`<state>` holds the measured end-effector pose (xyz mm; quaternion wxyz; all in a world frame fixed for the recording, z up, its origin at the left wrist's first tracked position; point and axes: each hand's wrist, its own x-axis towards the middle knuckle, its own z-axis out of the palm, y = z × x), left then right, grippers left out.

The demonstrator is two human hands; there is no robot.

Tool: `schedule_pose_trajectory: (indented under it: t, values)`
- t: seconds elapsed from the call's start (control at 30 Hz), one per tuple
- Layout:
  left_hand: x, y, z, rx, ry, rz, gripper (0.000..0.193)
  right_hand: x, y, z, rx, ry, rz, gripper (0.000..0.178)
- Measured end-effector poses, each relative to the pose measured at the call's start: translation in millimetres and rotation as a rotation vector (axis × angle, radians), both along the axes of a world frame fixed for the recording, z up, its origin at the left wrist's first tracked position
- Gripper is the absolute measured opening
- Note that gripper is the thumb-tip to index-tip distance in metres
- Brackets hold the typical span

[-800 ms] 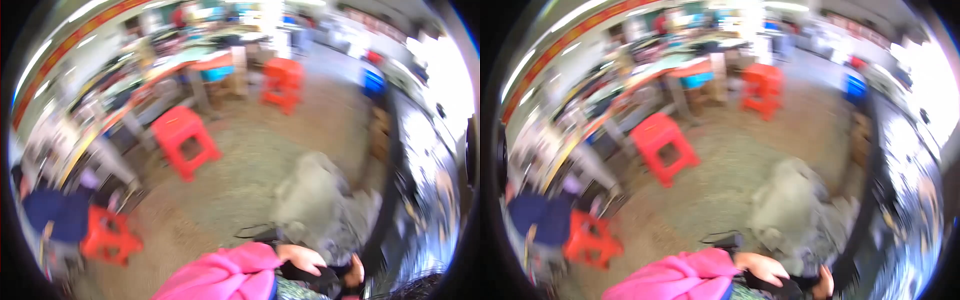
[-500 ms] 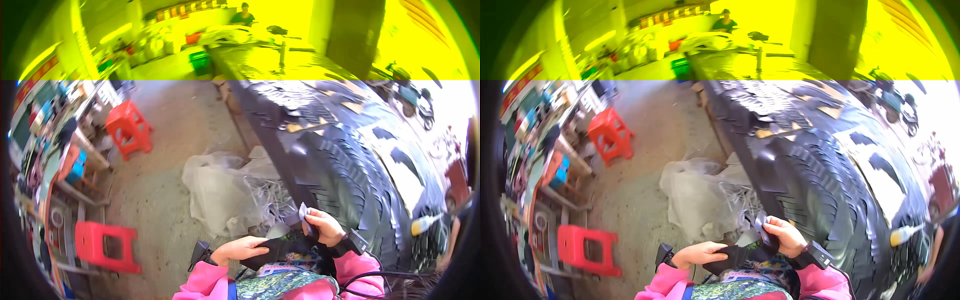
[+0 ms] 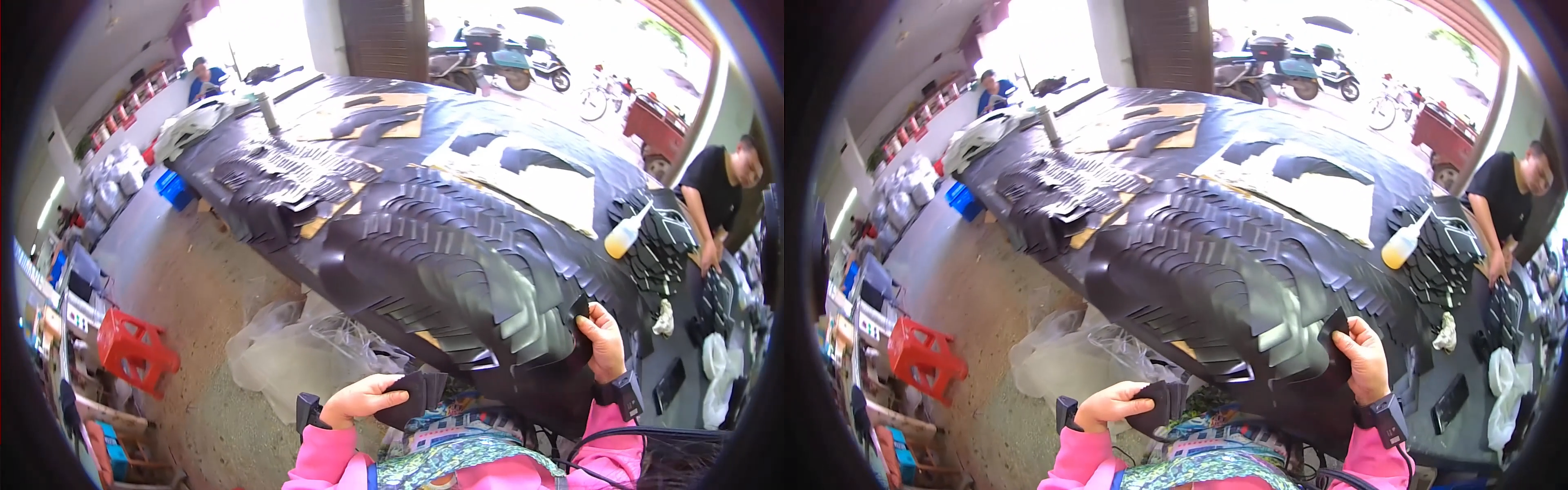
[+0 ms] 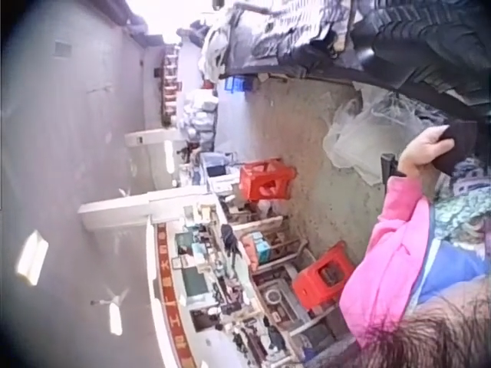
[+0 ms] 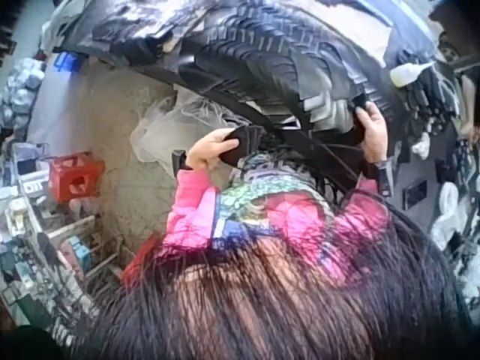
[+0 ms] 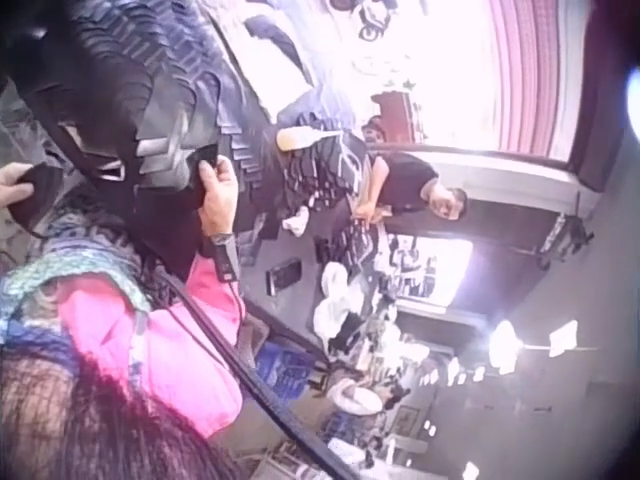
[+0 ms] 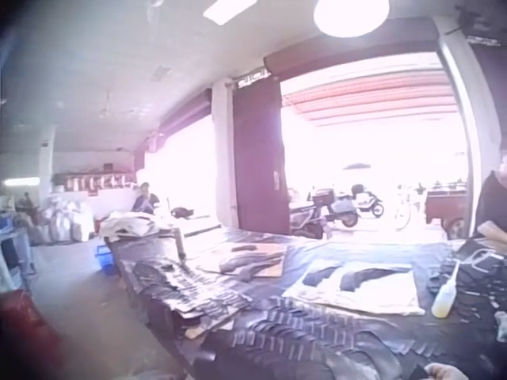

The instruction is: The person is stitching or assembling leather components of a shoe upper at a long work table.

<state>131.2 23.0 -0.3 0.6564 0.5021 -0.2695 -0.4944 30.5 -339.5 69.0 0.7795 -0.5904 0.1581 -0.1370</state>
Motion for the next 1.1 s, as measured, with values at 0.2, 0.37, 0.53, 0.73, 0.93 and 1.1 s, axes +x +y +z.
schedule_pose_trajectory:
  t: [0.2,0.37,0.53,0.73,0.93,1.1]
  values:
    - [35,-51,33,0.192,-0.425,-0.153,0.028,8,-17,-11,-0.087,0.068,0.111,0.012]
    - [64,-72,48,0.159,-0.686,-0.246,0.022,82,-12,-7,-0.111,0.094,0.301,0.018]
    - [99,-102,68,0.069,-0.958,-0.346,0.021,164,-15,-22,-0.035,0.093,0.382,0.019]
    - [131,-122,53,0.149,-1.225,-0.335,0.017,217,-1,-81,-0.417,0.039,0.361,0.015]
    - [149,-134,39,0.202,-1.28,-0.292,0.015,228,7,-84,-0.558,0.039,0.291,0.015]
    - [156,-137,28,0.224,-1.404,-0.197,0.014,226,8,-83,-0.52,0.057,0.301,0.016]
